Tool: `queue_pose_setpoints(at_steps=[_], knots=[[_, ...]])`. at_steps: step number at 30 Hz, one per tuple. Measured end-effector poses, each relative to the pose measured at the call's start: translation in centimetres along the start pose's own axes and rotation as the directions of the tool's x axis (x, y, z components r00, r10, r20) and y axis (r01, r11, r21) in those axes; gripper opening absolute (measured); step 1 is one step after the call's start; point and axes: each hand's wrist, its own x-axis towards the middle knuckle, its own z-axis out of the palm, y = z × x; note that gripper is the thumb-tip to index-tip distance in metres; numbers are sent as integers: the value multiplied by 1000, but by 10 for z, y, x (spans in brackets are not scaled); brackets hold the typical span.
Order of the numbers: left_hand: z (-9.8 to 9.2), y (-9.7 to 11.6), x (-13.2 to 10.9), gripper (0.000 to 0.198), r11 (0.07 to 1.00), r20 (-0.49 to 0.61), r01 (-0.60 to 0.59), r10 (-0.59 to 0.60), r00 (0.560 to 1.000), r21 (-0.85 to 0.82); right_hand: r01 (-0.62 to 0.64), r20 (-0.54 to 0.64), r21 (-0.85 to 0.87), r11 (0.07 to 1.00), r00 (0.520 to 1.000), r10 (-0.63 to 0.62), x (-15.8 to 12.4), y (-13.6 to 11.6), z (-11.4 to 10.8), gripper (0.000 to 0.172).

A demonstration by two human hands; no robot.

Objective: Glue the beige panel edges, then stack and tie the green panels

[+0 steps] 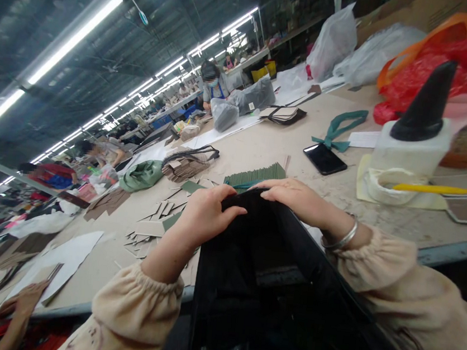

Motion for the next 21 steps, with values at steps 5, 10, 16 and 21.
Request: queue_pose_setpoints(at_steps=[5, 10, 16, 21], knots=[[-2, 8, 7, 28, 965, 42, 86, -100, 994, 248, 46, -4, -14, 999, 999, -46, 0, -2, 3, 33], [1, 14, 12, 28, 957, 69, 48, -71, 995, 287, 58, -17, 7, 998, 998, -58, -1, -2, 4, 36], [3, 12, 5, 34, 986, 30, 104, -109, 994, 127, 23, -11, -20, 1000, 1000, -23, -2, -8, 4, 37], [3, 12, 2, 39, 993, 2, 103, -103, 995, 49, 35, -10, -22, 999, 999, -35, -1, -6, 5, 36]])
